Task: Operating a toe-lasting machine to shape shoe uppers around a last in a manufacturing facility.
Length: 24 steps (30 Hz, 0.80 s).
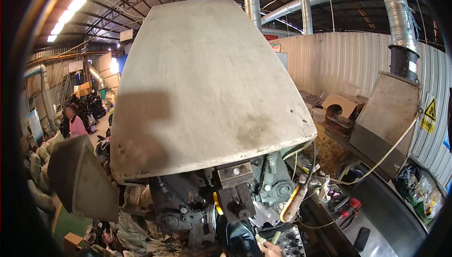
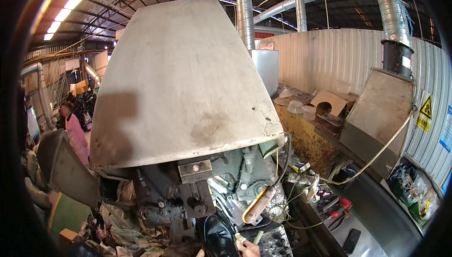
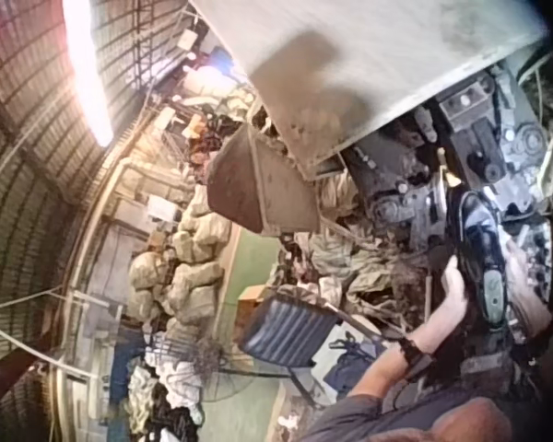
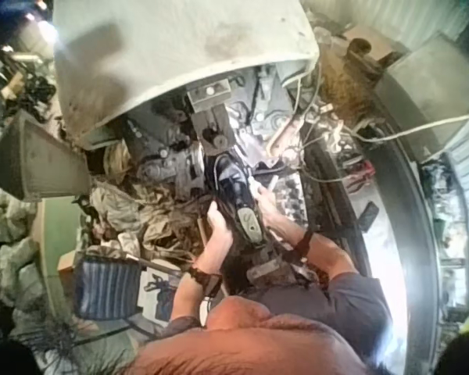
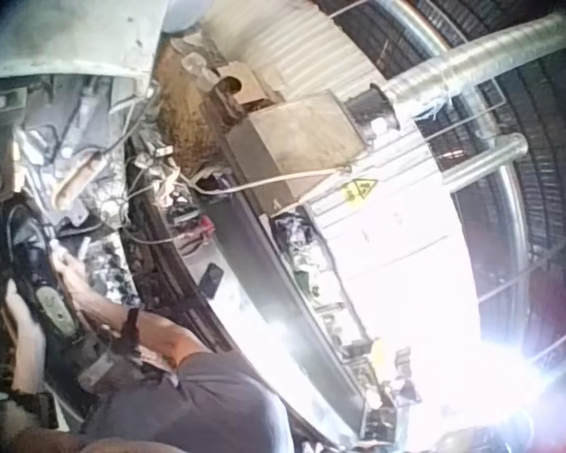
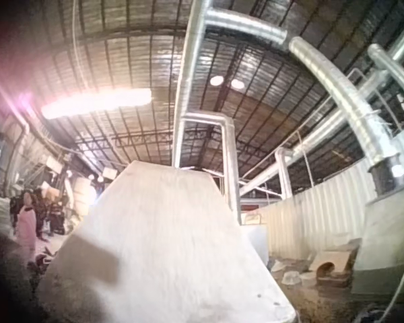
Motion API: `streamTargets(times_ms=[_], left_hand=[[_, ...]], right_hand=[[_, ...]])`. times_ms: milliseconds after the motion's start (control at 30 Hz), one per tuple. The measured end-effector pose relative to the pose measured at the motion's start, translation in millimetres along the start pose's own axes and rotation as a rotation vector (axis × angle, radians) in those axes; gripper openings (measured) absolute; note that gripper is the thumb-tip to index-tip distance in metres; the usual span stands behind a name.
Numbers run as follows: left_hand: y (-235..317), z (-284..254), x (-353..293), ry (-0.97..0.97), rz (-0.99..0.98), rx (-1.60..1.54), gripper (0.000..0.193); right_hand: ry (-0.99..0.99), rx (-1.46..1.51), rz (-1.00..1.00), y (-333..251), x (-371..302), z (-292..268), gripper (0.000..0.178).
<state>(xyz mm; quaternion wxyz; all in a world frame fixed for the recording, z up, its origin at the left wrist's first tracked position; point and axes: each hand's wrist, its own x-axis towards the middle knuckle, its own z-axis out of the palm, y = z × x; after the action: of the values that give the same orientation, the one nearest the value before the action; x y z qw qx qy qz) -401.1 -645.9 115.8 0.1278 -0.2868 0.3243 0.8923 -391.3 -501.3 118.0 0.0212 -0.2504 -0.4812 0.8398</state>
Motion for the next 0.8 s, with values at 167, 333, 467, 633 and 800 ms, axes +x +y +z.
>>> streamTargets(times_ms=[167, 333, 467, 633, 800], left_hand=[[-29, -23, 47, -0.022, 0.021, -0.105, 0.044], [-33, -16, 36, 0.004, 0.105, -0.066, 0.045], [-25, 2, 11, -0.1, 0.161, -0.107, 0.044], [-19, -1, 5, 0.025, 0.104, -0.113, 0.039], [14, -24, -6, -0.006, 0.111, 0.128, 0.025]], right_hand=[[-0.062, 0.015, 0.05, 10, 17, -11, 0.032], [-0.045, -0.196, -0.149, -5, 10, 5, 0.045], [-0.006, -0.067, -0.041, -34, -11, 19, 0.043], [0.018, -0.03, 0.009, -21, -7, 13, 0.036], [-0.102, -0.091, 0.099, -25, 0, -23, 0.036]])
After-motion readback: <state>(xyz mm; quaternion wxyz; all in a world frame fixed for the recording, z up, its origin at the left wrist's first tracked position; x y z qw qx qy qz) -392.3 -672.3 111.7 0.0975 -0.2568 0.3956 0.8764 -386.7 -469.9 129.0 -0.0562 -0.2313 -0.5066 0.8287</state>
